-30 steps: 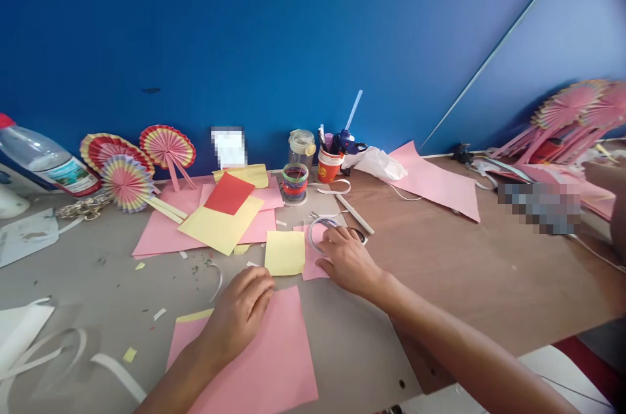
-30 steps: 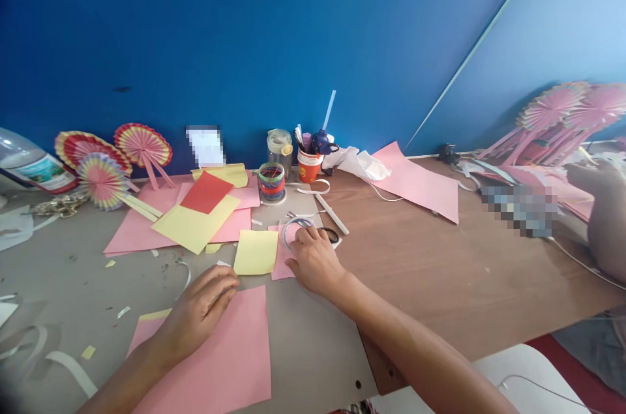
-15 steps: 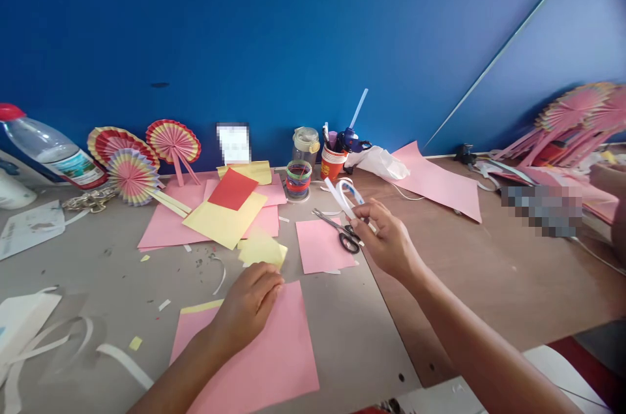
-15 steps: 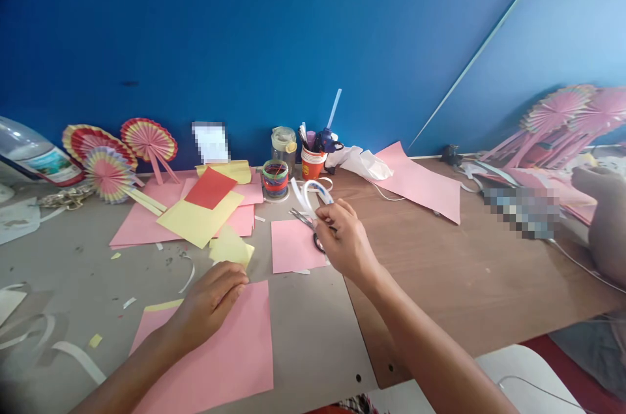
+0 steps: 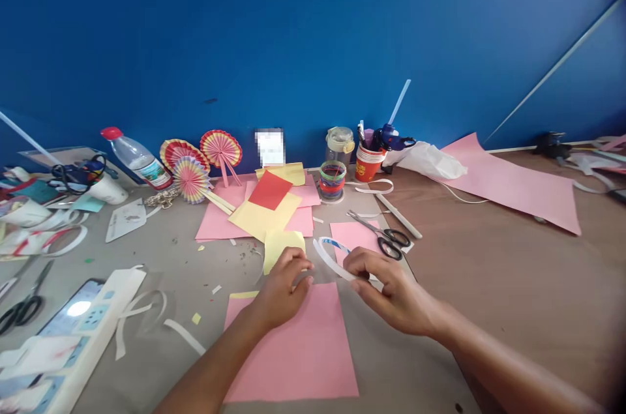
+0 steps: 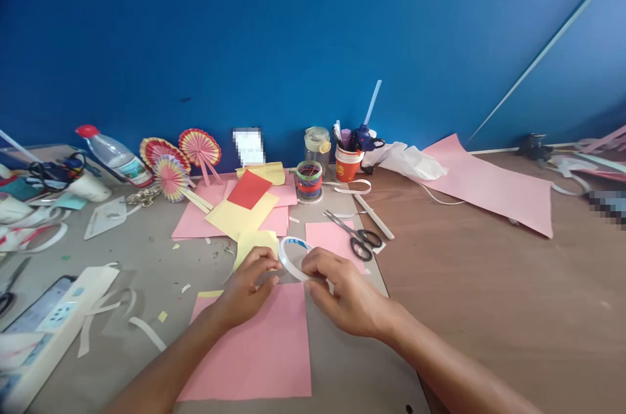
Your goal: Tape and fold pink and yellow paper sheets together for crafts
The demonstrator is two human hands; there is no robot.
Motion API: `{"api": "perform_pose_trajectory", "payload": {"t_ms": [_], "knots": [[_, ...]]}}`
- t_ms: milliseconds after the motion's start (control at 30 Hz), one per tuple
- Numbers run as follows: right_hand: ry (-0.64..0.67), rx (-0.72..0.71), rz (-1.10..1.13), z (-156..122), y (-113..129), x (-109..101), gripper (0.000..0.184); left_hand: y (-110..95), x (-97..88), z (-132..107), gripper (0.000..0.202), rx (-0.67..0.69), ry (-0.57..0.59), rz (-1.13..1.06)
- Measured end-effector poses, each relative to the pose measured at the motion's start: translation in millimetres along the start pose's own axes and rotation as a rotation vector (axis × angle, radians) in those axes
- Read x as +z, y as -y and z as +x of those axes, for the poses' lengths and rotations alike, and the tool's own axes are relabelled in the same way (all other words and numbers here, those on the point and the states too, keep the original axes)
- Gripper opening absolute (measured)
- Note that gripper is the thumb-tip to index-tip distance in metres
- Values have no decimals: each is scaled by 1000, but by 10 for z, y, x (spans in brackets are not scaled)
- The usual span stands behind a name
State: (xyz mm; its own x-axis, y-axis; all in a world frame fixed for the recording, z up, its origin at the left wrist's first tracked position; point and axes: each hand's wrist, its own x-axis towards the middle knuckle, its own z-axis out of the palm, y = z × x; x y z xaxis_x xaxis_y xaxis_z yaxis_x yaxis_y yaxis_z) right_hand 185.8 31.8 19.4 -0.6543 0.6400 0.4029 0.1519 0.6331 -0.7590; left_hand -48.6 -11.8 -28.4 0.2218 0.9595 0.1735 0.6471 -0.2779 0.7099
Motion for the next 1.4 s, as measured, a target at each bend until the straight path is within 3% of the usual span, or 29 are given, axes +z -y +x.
{"api": "perform_pose_trajectory", "payload": {"t_ms": [133, 267, 433, 567, 733, 833, 1033, 1167, 1400], "knots": [[-62, -6, -8, 0, -137, 49, 13, 68, 33, 19, 26, 34, -167, 341], [-159, -2, -31, 6, -213, 35, 13, 90, 102, -23, 34, 64, -58, 557], [-203, -5, -15, 7, -233, -11, 14, 32, 177, -100, 44, 120, 73, 587], [-195, 25, -10, 2, -243, -34, 13, 20, 120, 47, 47, 93, 145, 608], [-205, 41, 6, -2, -263, -31, 14, 45, 18, 356, 38, 108, 116, 609], [-197, 30, 26, 0, -264, -34, 14, 41, 10, 390, 34, 113, 106, 611], [-174, 3, 24, 19, -169, -81, 13, 64, -17, 167, 22, 210, -32, 482], [-55, -36, -9, -14, -38, -112, 11, 68, -105, -28, 23, 251, -157, 356], [226, -56, -232, -240, 148, -83, 13, -102, -230, -445, 30, 321, -123, 276]]}}
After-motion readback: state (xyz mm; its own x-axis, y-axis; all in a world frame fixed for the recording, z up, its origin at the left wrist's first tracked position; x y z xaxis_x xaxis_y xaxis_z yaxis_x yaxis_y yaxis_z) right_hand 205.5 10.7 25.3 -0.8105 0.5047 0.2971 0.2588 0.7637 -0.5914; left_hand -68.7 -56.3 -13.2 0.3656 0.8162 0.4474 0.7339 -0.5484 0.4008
